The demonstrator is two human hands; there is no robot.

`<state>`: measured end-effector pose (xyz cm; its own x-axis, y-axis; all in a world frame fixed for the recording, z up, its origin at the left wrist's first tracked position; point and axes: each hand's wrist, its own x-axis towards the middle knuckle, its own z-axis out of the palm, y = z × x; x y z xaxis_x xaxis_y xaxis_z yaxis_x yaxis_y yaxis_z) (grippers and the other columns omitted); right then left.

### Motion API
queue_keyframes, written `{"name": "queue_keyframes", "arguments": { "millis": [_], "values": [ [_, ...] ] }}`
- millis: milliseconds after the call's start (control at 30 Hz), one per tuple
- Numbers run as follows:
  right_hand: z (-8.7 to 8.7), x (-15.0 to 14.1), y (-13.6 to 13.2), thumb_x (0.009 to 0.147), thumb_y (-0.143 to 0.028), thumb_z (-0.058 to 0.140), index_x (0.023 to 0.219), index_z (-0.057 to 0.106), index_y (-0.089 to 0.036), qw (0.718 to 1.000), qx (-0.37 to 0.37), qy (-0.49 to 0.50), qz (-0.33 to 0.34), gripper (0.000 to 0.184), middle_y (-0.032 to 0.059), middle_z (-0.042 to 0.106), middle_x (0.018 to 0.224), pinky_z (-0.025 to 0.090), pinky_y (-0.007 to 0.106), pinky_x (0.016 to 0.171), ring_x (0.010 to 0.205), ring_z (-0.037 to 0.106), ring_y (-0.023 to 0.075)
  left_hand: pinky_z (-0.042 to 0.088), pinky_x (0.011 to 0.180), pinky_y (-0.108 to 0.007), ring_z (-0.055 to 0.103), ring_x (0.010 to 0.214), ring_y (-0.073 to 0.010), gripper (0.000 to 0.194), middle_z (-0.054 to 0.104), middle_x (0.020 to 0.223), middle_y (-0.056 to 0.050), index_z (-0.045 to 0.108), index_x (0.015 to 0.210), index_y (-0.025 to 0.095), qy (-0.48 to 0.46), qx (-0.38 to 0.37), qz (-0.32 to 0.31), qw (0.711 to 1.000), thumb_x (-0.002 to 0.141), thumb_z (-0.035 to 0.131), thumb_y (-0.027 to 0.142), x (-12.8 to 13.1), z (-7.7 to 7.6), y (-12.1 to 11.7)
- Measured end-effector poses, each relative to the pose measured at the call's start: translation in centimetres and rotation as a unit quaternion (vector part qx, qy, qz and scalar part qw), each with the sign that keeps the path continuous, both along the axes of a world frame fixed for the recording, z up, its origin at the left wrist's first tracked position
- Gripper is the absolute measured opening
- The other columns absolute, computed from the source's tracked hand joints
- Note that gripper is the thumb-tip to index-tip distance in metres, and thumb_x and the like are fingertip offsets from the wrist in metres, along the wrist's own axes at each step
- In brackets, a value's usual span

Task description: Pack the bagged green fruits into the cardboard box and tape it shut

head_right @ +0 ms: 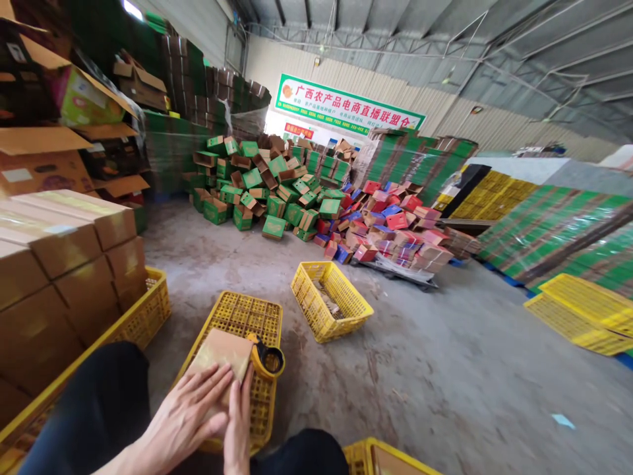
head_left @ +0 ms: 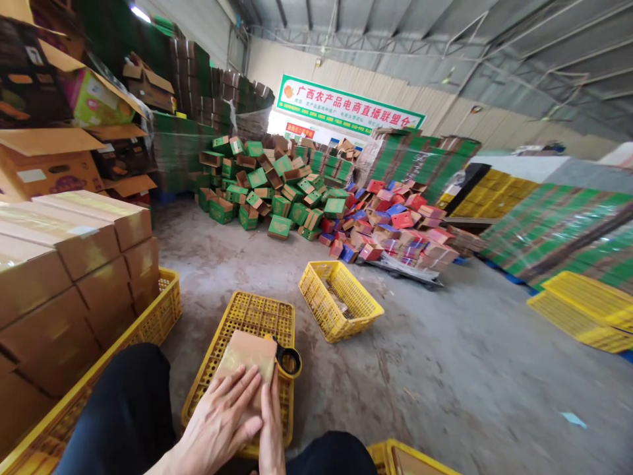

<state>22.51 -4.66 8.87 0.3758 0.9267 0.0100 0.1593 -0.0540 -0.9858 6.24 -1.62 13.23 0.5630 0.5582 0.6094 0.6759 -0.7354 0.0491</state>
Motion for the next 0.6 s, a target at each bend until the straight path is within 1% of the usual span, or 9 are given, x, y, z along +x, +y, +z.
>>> {"name": "queue_keyframes", "arguments": {
  "millis": [67,133,233,333,433,600],
  "values": [
    [0.9,-0.1,-0.2,0.098,-0.073,0.045,0.16,0.041,-0.026,0.999,-0.015,0.028,0.005,0.078,0.0042,0.042,0.164,0.038,0.046,0.124,0.153,0.039,0.0241,0.045,0.112,-0.03,0.058,0.135,-0.0232,0.069,0.057,0.154,-0.002,0.045,0.159,0.025,0.002,-0.004,-0.015,1.0,0.102,0.052,0.063,-0.2,0.1,-0.2],
    [1.2,0.2,-0.6,0.097,-0.072,0.049,0.16,0.041,-0.024,0.999,-0.02,0.04,-0.001,0.079,0.0061,0.039,0.166,0.035,0.046,0.125,0.155,0.035,0.0255,0.046,0.112,-0.03,0.058,0.135,-0.0226,0.07,0.056,0.155,-0.001,0.041,0.161,0.027,0.0,-0.019,-0.026,0.999,0.102,0.051,0.063,-0.2,0.2,-0.4],
    [0.7,0.6,-0.9,0.098,-0.069,0.049,0.161,0.039,-0.023,1.0,-0.014,0.026,-0.001,0.078,0.0066,0.034,0.168,0.03,0.046,0.128,0.157,0.031,0.0257,0.043,0.116,-0.03,0.056,0.138,-0.0218,0.071,0.054,0.157,0.0,0.035,0.163,0.03,-0.004,-0.037,-0.046,0.998,0.102,0.05,0.062,-0.3,0.1,-0.3],
    [0.0,0.6,-0.9,0.101,-0.067,0.045,0.161,0.037,-0.021,1.0,-0.01,-0.004,-0.016,0.076,0.0077,0.031,0.168,0.026,0.049,0.129,0.157,0.027,0.027,0.038,0.122,-0.032,0.052,0.142,-0.0208,0.073,0.051,0.159,-0.002,0.031,0.164,0.029,-0.005,-0.043,-0.06,0.997,0.102,0.049,0.063,-0.6,-0.3,0.5],
    [-0.3,0.4,-0.7,0.103,-0.064,0.042,0.161,0.037,-0.02,0.999,-0.006,-0.036,-0.029,0.073,0.0088,0.031,0.168,0.028,0.052,0.128,0.157,0.027,0.0288,0.034,0.124,-0.034,0.05,0.145,-0.0205,0.075,0.05,0.16,-0.002,0.029,0.165,0.029,-0.009,-0.043,-0.049,0.998,0.102,0.048,0.065,-0.8,-0.8,1.7],
    [-0.5,0.6,-0.7,0.107,-0.057,0.037,0.162,0.035,-0.023,0.995,0.01,-0.1,-0.021,0.065,0.0074,0.031,0.168,0.036,0.05,0.125,0.156,0.029,0.0288,0.032,0.126,-0.037,0.048,0.147,-0.0209,0.073,0.049,0.16,-0.002,0.027,0.164,0.034,-0.018,-0.064,-0.025,0.997,0.102,0.045,0.066,-0.9,-1.4,3.7]
  ]
}}
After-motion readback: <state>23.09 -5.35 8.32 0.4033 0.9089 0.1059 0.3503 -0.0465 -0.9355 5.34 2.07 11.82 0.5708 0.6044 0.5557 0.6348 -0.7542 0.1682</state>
